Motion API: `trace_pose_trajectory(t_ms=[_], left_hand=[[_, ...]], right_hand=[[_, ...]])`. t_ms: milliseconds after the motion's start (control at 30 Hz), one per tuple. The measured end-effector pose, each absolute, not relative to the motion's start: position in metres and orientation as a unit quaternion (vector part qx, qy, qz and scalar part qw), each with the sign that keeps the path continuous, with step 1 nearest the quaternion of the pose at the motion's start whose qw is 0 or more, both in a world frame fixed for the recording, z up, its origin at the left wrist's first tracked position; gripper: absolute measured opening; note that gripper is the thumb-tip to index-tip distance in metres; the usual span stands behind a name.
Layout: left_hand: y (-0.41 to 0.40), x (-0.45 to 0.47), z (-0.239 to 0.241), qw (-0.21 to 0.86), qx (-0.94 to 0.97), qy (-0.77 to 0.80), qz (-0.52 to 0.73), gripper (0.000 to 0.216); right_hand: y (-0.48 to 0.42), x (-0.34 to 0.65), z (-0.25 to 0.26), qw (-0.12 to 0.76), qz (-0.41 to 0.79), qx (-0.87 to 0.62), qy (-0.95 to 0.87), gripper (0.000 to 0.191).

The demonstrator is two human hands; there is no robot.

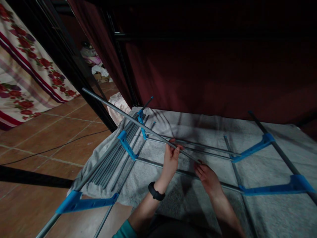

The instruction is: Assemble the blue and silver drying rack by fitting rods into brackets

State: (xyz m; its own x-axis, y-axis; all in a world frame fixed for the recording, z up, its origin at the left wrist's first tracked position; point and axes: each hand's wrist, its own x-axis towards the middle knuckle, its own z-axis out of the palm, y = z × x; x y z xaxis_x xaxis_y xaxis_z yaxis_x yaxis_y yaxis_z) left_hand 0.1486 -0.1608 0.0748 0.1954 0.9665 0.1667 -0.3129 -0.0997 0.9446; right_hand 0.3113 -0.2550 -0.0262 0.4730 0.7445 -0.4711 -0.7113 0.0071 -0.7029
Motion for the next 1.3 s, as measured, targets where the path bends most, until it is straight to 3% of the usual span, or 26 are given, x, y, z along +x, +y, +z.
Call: trace_pose_trajectory(t_ms=[267,500,867,1133,1300], left_hand=[[-0.169,0.16,0.05,0.605,0.519,0.337,0.502,0.034],[-0.154,0.138,0.055,0.541,0.586,0.342,0.497,0.032],[-0.115,0.088,0.046,0.419,0.645,0.389,0.506,0.023],[-0.099,0.051,0.031,0.231,0.783,0.451,0.361,0.057],[-0.101,0.038,0.029,0.116,0.817,0.494,0.273,0.063]], right_hand=[[-0.25,0.27,-0.014,0.653,0.586,-0.474,-0.083,0.036],[-0.253,0.269,0.002,0.618,0.515,-0.567,-0.177,0.03],[-0.255,0.329,0.042,0.678,0.418,-0.576,-0.184,0.036],[-0.258,0.34,0.061,0.711,0.363,-0.577,-0.17,0.035],[-0.258,0.338,0.061,0.727,0.369,-0.558,-0.156,0.038]])
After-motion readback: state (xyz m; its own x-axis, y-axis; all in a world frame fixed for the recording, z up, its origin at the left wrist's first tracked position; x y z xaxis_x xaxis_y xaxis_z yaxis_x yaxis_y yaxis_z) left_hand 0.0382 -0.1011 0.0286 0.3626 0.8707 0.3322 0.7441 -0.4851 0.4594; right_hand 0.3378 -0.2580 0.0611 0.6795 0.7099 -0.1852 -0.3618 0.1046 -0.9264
